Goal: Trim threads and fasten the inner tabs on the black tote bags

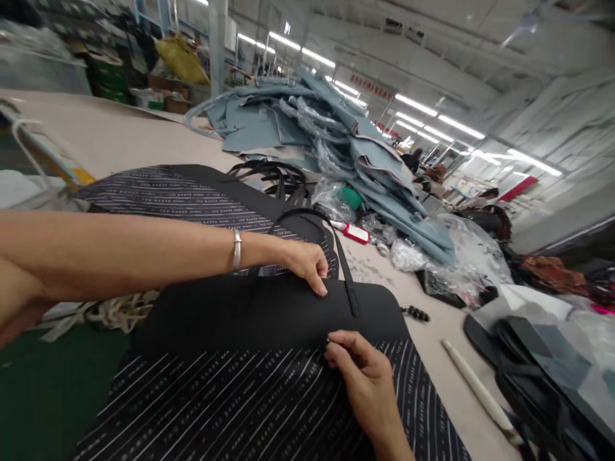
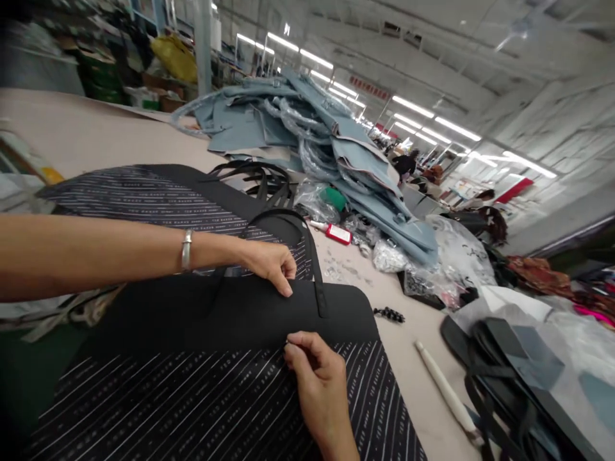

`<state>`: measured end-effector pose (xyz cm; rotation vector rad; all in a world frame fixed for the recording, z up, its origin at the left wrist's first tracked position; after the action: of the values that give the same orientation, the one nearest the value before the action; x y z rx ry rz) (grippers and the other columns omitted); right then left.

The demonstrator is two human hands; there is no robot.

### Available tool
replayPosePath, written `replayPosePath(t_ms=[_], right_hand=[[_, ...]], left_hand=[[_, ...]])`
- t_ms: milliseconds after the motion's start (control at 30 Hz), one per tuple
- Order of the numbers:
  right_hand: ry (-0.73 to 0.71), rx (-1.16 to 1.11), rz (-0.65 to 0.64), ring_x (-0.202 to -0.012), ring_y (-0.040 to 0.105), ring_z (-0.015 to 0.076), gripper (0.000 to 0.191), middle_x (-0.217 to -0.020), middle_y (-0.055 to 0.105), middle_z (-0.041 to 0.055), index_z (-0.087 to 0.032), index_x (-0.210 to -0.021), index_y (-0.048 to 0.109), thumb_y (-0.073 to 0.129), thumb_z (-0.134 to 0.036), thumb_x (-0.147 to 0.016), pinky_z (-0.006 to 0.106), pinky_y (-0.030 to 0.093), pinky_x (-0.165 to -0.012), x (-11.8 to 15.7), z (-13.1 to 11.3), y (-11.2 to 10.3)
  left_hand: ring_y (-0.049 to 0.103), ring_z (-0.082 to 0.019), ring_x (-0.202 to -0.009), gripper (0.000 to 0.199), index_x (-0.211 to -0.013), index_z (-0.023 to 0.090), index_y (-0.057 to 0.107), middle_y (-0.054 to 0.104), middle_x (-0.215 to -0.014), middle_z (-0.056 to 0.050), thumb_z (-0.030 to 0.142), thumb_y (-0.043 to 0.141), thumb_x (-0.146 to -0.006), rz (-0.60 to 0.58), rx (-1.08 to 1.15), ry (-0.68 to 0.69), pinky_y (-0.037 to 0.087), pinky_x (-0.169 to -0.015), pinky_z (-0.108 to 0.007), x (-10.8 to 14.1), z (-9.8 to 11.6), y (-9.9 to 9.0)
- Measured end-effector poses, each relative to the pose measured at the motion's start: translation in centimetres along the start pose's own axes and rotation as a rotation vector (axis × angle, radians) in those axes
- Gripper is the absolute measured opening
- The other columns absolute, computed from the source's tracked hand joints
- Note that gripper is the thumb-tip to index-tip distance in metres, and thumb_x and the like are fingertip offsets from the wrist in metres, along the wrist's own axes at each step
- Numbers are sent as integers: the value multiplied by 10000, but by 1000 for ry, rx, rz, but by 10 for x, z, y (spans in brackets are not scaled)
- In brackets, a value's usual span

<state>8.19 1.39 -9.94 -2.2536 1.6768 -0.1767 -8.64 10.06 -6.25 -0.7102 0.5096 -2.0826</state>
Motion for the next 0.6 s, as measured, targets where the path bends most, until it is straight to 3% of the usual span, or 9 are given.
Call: replayPosePath(t_ms=[133, 233, 300, 433, 600], right_hand=[[-23, 58, -73, -735, 659, 160, 116, -797, 724, 17, -225, -845, 779, 731, -328, -819, 245, 527, -685, -1, 3, 5], [-70, 77, -160, -762, 657, 150, 68, -813, 719, 10, -250, -838, 782, 721, -281, -840, 236, 517, -699, -2, -7, 13], [-105, 88, -200, -768, 651, 148, 73, -813, 710, 14, -253, -846, 779, 707, -259, -858, 242, 512, -706, -1, -13, 20], [-134, 133, -210, -767, 640, 157, 77, -797, 686, 16, -255, -849, 778, 705, -234, -861, 266, 508, -703, 1, -18, 27], [-158, 195, -227, -769, 625, 158, 92, -800, 665, 13, -259, -873, 770, 683, -231, -883, 278, 492, -699, 4, -18, 30]], left_hand=[[480, -140, -609, 238, -648, 184, 675, 550, -546, 44, 328, 836, -550, -145, -21, -99, 359, -571, -265, 2, -29, 3], [484, -147, -601, 236, -588, 184, 669, 517, -509, 38, 325, 850, -532, -251, -27, -138, 385, -582, -278, 10, -40, 6], [545, -177, -631, 248, -636, 191, 714, 587, -561, 17, 342, 864, -510, -339, 30, -187, 434, -588, -294, 16, -45, 14], [652, -259, -729, 373, -760, 209, 770, 732, -771, -42, 315, 911, -432, -532, 205, -292, 502, -558, -324, 26, -49, 35], [664, -293, -717, 295, -745, 209, 774, 733, -782, -64, 318, 889, -495, -650, 284, -267, 520, -524, -357, 29, -41, 51]])
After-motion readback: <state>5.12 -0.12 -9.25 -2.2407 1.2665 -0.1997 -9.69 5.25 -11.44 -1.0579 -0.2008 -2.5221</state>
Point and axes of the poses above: each hand's wrist, its own x-axis away from the middle knuckle, its own y-axis out of the palm, z = x × y, the point moved 9 cm from there along -x, towards the middle knuckle
